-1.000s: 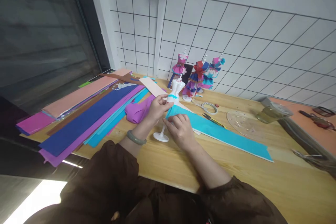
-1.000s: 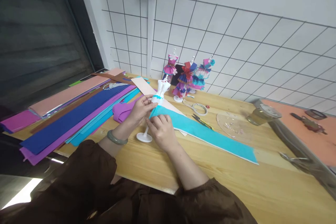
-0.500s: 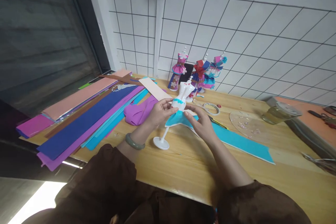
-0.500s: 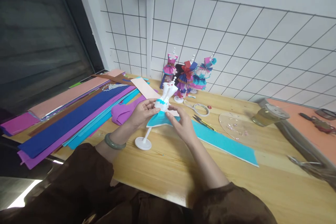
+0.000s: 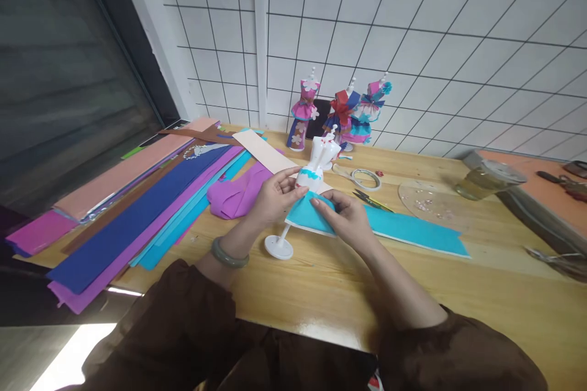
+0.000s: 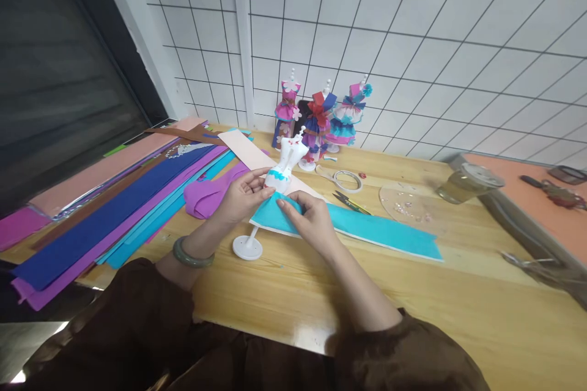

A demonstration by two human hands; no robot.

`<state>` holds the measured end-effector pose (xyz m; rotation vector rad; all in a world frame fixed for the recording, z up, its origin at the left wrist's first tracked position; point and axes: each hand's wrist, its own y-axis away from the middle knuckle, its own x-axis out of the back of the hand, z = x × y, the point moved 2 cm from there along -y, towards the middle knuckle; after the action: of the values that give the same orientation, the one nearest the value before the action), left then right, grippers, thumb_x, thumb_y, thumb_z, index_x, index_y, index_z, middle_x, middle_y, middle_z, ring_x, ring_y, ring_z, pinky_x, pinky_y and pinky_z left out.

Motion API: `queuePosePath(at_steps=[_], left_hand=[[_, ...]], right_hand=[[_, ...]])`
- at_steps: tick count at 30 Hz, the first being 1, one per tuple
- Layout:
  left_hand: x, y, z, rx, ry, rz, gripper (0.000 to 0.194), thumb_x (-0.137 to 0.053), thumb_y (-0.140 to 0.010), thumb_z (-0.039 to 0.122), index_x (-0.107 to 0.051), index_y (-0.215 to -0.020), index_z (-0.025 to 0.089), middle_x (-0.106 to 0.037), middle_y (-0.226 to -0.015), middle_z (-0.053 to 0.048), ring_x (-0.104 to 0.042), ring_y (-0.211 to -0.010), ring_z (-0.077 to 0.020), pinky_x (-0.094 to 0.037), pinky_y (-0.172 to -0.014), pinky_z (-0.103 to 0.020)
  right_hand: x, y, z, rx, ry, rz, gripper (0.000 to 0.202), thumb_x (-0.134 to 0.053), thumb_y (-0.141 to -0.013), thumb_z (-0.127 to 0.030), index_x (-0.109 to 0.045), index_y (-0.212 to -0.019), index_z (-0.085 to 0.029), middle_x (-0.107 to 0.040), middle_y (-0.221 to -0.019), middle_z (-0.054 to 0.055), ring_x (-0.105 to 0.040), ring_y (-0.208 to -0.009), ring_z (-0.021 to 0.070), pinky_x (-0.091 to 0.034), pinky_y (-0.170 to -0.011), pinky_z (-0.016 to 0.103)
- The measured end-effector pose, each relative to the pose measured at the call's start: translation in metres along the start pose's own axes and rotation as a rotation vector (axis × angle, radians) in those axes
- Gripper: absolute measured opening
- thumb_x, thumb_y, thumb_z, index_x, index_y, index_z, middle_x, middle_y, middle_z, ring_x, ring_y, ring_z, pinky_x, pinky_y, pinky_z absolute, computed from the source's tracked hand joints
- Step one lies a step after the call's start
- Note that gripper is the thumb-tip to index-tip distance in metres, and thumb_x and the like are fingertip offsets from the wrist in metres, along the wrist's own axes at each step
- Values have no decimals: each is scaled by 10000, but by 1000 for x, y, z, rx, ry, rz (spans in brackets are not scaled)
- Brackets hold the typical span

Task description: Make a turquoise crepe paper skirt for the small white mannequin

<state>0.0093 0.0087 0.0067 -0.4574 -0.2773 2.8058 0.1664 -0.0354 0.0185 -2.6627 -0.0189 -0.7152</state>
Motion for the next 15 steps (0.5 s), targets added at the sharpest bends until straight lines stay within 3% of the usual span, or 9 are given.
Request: queuePosePath(at_steps=[15], left_hand=[[-6,7,4,126,211,-13,514,-746,-653,286,-540,-1107,162,-656,-926,-49,-607,-816,-136,-448,-738,-268]], right_hand=[[0,0,2,70,129,65,298,-549,-821,-435,-699,-826,-178,-640,-673,0,-486,-541,113,-363,-517,235]])
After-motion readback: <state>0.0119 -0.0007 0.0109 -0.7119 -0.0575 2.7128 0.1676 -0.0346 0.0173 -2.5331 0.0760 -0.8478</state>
